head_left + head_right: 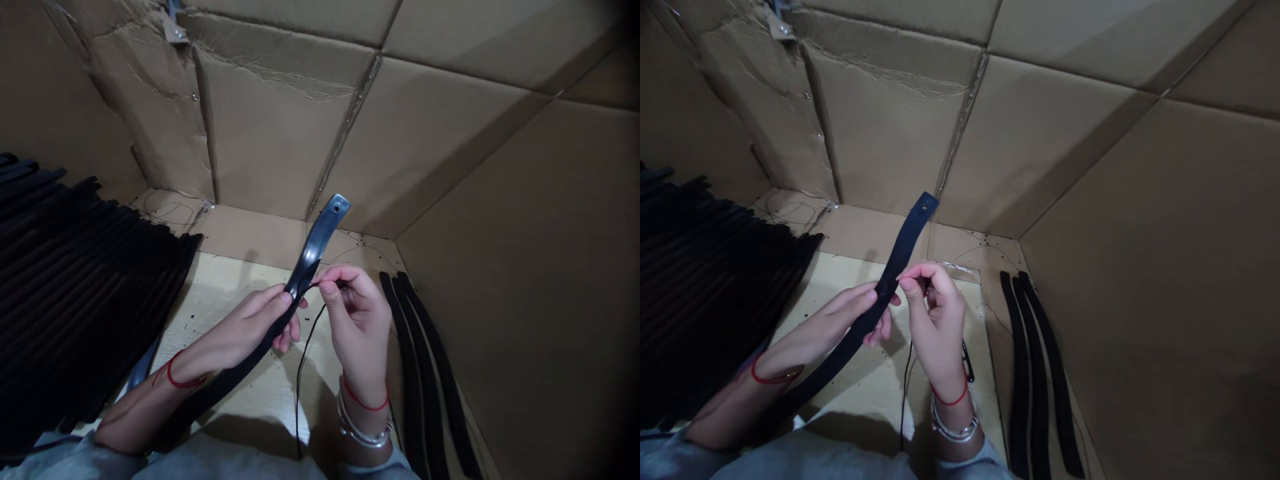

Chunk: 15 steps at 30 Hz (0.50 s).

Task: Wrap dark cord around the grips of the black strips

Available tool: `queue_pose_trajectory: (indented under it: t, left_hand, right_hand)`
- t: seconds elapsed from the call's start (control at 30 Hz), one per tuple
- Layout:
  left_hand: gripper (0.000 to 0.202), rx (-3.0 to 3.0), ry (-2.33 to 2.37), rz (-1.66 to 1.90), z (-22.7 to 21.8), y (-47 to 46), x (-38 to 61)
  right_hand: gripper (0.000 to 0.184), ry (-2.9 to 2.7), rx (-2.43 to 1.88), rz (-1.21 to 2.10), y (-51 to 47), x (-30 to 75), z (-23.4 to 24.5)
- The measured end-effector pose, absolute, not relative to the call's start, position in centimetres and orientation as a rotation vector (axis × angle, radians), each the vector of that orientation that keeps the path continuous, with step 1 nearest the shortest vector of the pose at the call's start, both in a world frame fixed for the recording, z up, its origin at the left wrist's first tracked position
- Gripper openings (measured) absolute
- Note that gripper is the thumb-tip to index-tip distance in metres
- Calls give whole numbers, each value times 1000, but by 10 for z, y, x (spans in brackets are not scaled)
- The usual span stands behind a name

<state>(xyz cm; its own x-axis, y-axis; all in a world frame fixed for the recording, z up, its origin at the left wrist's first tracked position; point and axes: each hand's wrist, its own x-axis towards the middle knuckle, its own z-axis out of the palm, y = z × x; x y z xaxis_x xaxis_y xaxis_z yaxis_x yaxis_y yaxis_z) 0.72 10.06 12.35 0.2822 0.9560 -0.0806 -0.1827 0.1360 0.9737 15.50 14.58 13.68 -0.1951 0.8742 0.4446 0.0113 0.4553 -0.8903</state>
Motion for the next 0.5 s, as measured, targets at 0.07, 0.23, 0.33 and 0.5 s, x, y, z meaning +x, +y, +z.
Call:
queue_pose_trajectory:
  t: [0.07, 0.23, 0.33, 0.5]
  left_hand:
    - [35, 1111, 919, 1017, 123, 99, 9]
    - [32, 1094, 909, 1036, 120, 100, 12]
    - [28, 1052, 927, 1050, 120, 102, 13]
    - [28, 1034, 937, 1060, 122, 104, 13]
  right_hand:
    - [7, -1568, -816, 923, 144, 154, 137]
    - [7, -1584, -866, 844, 143, 153, 137]
    - [7, -1598, -874, 832, 143, 153, 136]
    - [6, -1598, -866, 837, 144, 152, 134]
